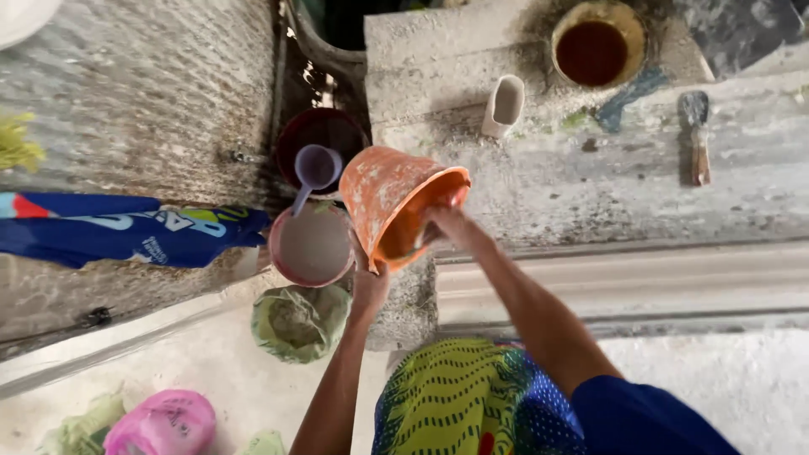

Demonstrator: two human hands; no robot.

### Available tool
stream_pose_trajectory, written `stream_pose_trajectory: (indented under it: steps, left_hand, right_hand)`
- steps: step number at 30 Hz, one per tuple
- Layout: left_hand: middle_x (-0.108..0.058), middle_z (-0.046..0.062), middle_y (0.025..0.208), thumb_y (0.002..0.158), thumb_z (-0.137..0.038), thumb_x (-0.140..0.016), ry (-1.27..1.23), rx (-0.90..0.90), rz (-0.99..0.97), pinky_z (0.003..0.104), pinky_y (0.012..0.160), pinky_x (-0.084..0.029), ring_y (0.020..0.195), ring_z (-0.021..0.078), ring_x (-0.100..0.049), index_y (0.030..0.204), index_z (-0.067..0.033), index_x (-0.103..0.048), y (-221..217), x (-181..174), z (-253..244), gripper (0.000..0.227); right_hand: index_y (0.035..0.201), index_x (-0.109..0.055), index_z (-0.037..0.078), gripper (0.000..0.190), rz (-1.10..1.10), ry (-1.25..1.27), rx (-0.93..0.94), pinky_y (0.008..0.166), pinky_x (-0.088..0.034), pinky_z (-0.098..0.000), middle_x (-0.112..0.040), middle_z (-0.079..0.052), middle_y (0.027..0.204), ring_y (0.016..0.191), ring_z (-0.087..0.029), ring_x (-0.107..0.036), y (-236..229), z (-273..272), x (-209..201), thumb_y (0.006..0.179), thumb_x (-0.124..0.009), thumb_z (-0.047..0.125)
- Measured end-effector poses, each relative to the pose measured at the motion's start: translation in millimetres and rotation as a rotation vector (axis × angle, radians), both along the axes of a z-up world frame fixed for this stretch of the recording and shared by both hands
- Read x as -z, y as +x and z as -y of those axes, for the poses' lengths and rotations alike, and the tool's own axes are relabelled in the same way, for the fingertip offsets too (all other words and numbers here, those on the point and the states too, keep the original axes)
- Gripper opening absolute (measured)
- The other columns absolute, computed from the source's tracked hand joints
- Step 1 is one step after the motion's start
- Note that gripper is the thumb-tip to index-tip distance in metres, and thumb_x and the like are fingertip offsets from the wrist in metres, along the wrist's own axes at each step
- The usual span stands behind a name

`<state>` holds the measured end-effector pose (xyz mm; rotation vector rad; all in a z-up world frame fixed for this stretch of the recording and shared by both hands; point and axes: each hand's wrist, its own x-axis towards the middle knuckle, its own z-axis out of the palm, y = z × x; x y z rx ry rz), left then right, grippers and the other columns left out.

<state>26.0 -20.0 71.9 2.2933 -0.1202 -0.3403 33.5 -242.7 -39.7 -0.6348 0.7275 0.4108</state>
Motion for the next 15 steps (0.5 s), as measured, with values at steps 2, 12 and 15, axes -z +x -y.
stream_pose_trajectory:
  steps: [2,12,15]
  left_hand:
    - [-0.035,0.039,0.152,0.095,-0.012,-0.046,-0.111,0.024,-0.066,0.065,0.096,-0.053,0.124,0.0563,-0.053,0.165,-0.0295,0.001,-14.1,-11.9,-4.3,0.087]
    - [-0.012,0.036,0.161,0.1,0.003,-0.046,-0.276,-0.092,-0.477,0.019,0.029,-0.045,0.043,0.0071,-0.047,0.157,-0.0532,0.014,2.8,-1.9,-0.4,0.1]
    - [-0.039,0.042,0.146,0.104,-0.042,-0.036,-0.064,-0.038,-0.408,0.062,0.083,-0.055,0.113,0.0591,-0.06,0.166,-0.0216,-0.004,7.3,-7.2,-4.4,0.072]
  right_hand:
    - [0.089,-0.065,0.0,0.049,0.414,-1.649,-0.163,0.055,-0.049,-0.0658,-0.065,-0.034,0.073,0.073,-0.055,-0.068,-3.4,13.7,43.1,0.079,-0.076,0.047]
    - [0.119,-0.058,-0.003,0.036,-0.086,0.124,0.125,0.067,-0.057,-0.0313,-0.062,-0.017,0.1,0.075,-0.019,-0.058,-40.7,-8.5,-10.0,0.086,-0.068,0.005]
    - [0.128,-0.05,-0.005,0.043,0.003,-0.536,-0.243,0.064,-0.068,-0.0371,-0.07,-0.026,0.11,0.082,-0.033,-0.077,-29.8,19.8,-72.6,0.093,-0.063,0.015]
